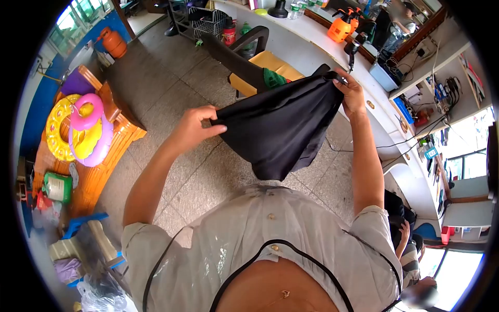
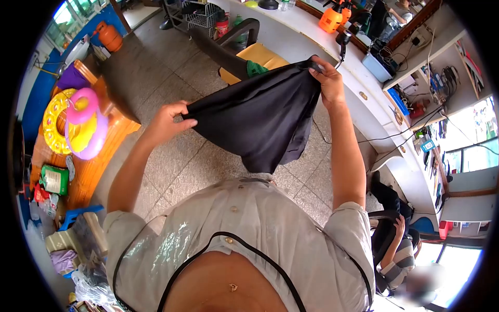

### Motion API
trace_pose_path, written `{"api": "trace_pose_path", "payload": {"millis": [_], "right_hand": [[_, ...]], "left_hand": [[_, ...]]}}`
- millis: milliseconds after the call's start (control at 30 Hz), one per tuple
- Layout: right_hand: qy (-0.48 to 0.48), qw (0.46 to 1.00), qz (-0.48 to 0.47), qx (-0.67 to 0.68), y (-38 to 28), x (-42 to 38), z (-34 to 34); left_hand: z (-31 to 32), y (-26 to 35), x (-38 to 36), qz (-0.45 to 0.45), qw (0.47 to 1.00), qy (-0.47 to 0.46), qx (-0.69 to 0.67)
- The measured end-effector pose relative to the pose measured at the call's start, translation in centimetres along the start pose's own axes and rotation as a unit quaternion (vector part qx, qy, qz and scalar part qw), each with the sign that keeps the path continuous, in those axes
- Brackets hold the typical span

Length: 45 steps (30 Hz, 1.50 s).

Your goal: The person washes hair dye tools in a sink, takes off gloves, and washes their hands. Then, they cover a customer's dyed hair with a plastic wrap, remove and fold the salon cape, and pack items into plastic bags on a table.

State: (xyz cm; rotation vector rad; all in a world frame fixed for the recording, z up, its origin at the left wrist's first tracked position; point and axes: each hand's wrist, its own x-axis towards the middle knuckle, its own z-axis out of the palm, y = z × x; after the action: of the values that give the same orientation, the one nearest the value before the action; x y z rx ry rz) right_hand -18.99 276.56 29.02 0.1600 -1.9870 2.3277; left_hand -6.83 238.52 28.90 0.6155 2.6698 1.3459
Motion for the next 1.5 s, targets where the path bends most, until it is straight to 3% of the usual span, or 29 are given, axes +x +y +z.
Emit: {"api": "trace_pose_path", "payload": {"millis": [133,200,267,333,367,400,433,467,500,533,600,700,767,833,867,933,1000,1100,1133,1167,1200,1233,1267,1300,1333,1367,1400,1433,1500], "right_hand": [[-0.026,0.994,0.080,-0.069,-0.1,0.3,-1.0],[-0.049,0.993,0.044,-0.101,0.9,0.6,-1.9],[-0.126,0.984,-0.002,-0.128,0.6,-1.6,-0.6],[-0.275,0.961,0.036,-0.005,-3.4,-7.3,4.7],[-0.419,0.905,-0.048,-0.062,-5.3,-9.4,7.2],[-0.547,0.819,-0.131,-0.114,-6.8,-10.5,9.1],[-0.577,0.806,-0.108,-0.077,-7.9,-10.2,10.4],[-0.602,0.793,-0.082,-0.037,-8.2,-9.7,11.4],[-0.509,0.857,-0.055,0.064,-6.5,-8.5,12.2],[-0.433,0.872,-0.227,-0.023,-5.7,-5.9,13.5],[-0.420,0.894,-0.128,-0.091,-5.7,-4.0,15.1],[-0.429,0.859,-0.212,-0.183,-9.6,-4.1,16.7],[-0.322,0.909,-0.243,-0.107,-11.9,-4.1,17.4],[-0.241,0.909,-0.299,-0.166,-15.3,-1.4,16.8],[-0.208,0.945,-0.252,0.012,-17.1,-1.0,17.7],[-0.183,0.918,-0.351,0.031,-19.7,-0.2,19.9],[-0.196,0.951,-0.187,0.150,-20.2,8.7,16.1],[-0.139,0.943,-0.248,-0.174,-13.5,15.0,14.4],[-0.088,0.826,-0.296,-0.472,-11.5,15.0,14.0],[-0.135,0.637,-0.335,-0.681,-9.3,12.9,15.8],[-0.265,0.669,-0.204,-0.664,-4.7,14.6,14.5],[-0.369,0.618,-0.087,-0.689,-1.0,14.4,13.5],[-0.395,0.558,-0.096,-0.724,-2.0,9.1,15.4],[-0.442,0.550,-0.132,-0.696,2.9,10.3,13.6],[-0.465,0.578,-0.049,-0.669,0.9,6.8,16.6],[-0.499,0.658,0.009,-0.564,1.6,5.7,17.4],[-0.531,0.666,-0.014,-0.524,2.4,4.9,18.4],[-0.534,0.723,0.053,-0.436,3.0,3.8,19.2],[-0.603,0.702,-0.039,-0.377,1.9,1.8,21.4]], "left_hand": [[-1.1,-1.9,0.0,-0.042,0.986,0.085,-0.138],[-2.0,-2.0,-0.1,0.011,0.958,0.147,-0.244],[-2.9,-1.5,-0.4,-0.029,0.960,0.195,-0.200],[-5.0,-3.9,-0.1,-0.004,0.967,0.232,0.104],[-6.3,-5.8,0.3,-0.033,0.974,0.202,0.095],[-6.9,-5.8,1.2,0.046,0.974,0.205,0.083],[-7.3,-5.0,2.1,0.126,0.969,0.203,0.071],[-7.0,-2.3,3.5,0.165,0.970,0.166,-0.067],[-6.8,0.5,4.7,0.289,0.946,0.123,-0.081],[-6.4,2.3,6.2,0.329,0.934,0.057,-0.125],[-4.7,6.2,7.8,0.389,0.917,0.018,-0.090],[-3.9,7.0,8.2,0.371,0.894,0.055,-0.246],[-4.0,7.6,6.6,0.299,0.879,0.111,-0.353],[-3.1,4.6,5.3,0.214,0.907,0.117,-0.343],[-2.1,2.0,4.8,0.164,0.929,0.101,-0.317],[1.2,-5.3,3.8,0.049,0.974,-0.006,-0.222],[4.9,-11.1,1.9,-0.028,0.974,-0.168,-0.148],[6.5,-9.9,-2.1,-0.002,0.938,-0.278,-0.207],[5.7,-7.8,-3.8,0.019,0.928,-0.285,-0.240],[6.0,-7.9,-4.6,0.019,0.929,-0.281,-0.239],[6.4,-8.3,-5.1,0.030,0.929,-0.289,-0.229],[6.7,-8.8,-5.5,0.041,0.929,-0.296,-0.218],[7.0,-9.7,-5.8,0.041,0.931,-0.289,-0.217],[7.3,-10.7,-6.1,0.078,0.929,-0.225,-0.282],[7.0,-11.1,-6.0,0.095,0.926,-0.191,-0.313],[6.6,-11.4,-6.0,0.113,0.920,-0.156,-0.341],[6.0,-11.2,-5.7,-0.010,0.867,-0.141,-0.478],[5.4,-11.1,-5.3,-0.131,0.781,-0.120,-0.599],[4.1,-10.9,-3.7,-0.192,0.743,-0.100,-0.633]]}}
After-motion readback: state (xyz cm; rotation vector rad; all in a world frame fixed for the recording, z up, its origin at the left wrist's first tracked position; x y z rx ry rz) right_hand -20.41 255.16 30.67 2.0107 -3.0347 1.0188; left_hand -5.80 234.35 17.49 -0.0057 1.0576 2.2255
